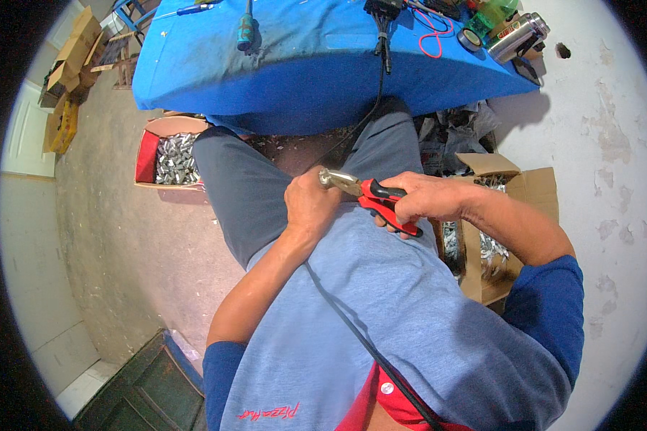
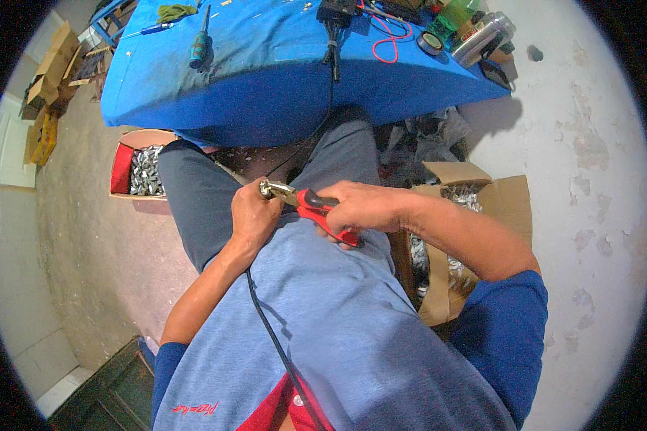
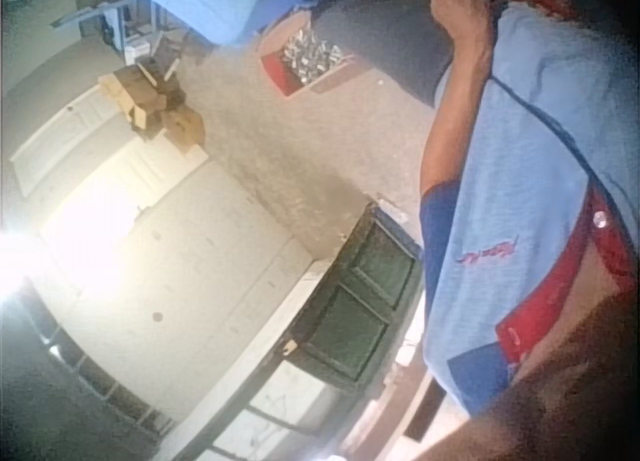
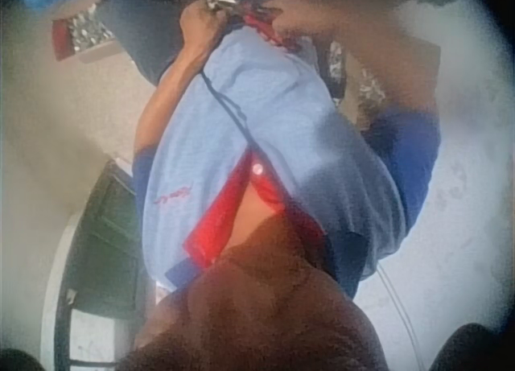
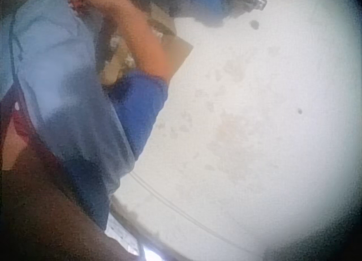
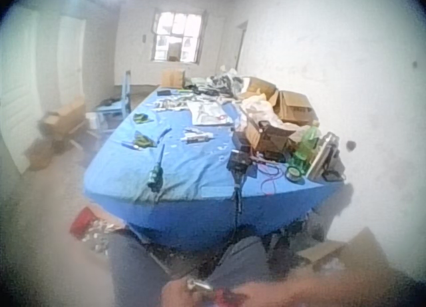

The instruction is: The person uses a screwdriver to tighten components on a small metal housing, fits a circular piece into the end by hand, and uses pliers to secure parts. They pick up and handle additional metal components and wires from a table.

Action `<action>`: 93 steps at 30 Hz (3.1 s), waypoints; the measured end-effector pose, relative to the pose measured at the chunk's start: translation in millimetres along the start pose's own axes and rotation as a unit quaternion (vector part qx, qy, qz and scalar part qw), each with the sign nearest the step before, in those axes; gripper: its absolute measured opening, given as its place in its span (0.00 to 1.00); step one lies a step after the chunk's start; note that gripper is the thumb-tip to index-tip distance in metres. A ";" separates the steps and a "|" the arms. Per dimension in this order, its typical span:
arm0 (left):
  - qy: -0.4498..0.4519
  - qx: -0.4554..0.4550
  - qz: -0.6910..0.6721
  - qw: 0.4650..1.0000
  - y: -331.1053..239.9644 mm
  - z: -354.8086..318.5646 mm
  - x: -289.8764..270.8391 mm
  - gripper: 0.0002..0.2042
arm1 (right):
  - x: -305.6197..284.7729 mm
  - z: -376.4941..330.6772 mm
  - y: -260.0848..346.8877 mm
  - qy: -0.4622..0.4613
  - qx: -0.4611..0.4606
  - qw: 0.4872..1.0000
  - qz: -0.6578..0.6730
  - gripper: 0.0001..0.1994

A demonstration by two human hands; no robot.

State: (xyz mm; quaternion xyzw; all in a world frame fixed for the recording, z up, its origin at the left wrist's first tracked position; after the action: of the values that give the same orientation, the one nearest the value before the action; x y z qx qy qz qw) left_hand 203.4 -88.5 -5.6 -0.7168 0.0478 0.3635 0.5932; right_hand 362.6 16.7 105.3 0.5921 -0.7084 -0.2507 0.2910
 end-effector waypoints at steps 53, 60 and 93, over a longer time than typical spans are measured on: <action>0.169 -0.125 -0.374 0.903 11.3 0.1 1.6 0.08 | 13.8 7.0 -28.0 -0.280 -0.136 0.804 -0.506 0.32; 0.168 -0.087 -0.367 0.911 11.9 1.0 6.4 0.10 | 14.5 13.6 -29.0 -0.324 -0.163 0.737 -0.570 0.35; 0.192 -0.123 -0.363 0.903 9.9 2.2 2.5 0.10 | 13.2 22.2 -28.3 -0.376 -0.222 0.667 -0.604 0.29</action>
State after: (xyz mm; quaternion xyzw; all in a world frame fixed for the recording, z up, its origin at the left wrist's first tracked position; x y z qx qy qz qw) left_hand 199.3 -88.5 -15.2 -0.8078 -0.1481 -0.0191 0.5702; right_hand 364.7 -1.0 71.3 0.6643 -0.1687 -0.7224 -0.0922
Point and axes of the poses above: each hand's wrist, its own z-axis towards the middle knuckle, its own x-axis out of the palm, y = z × x, the point moved 1 cm from there along z, towards the middle knuckle, and after that the axes turned 4 degrees about y, right-handed, at the moved point
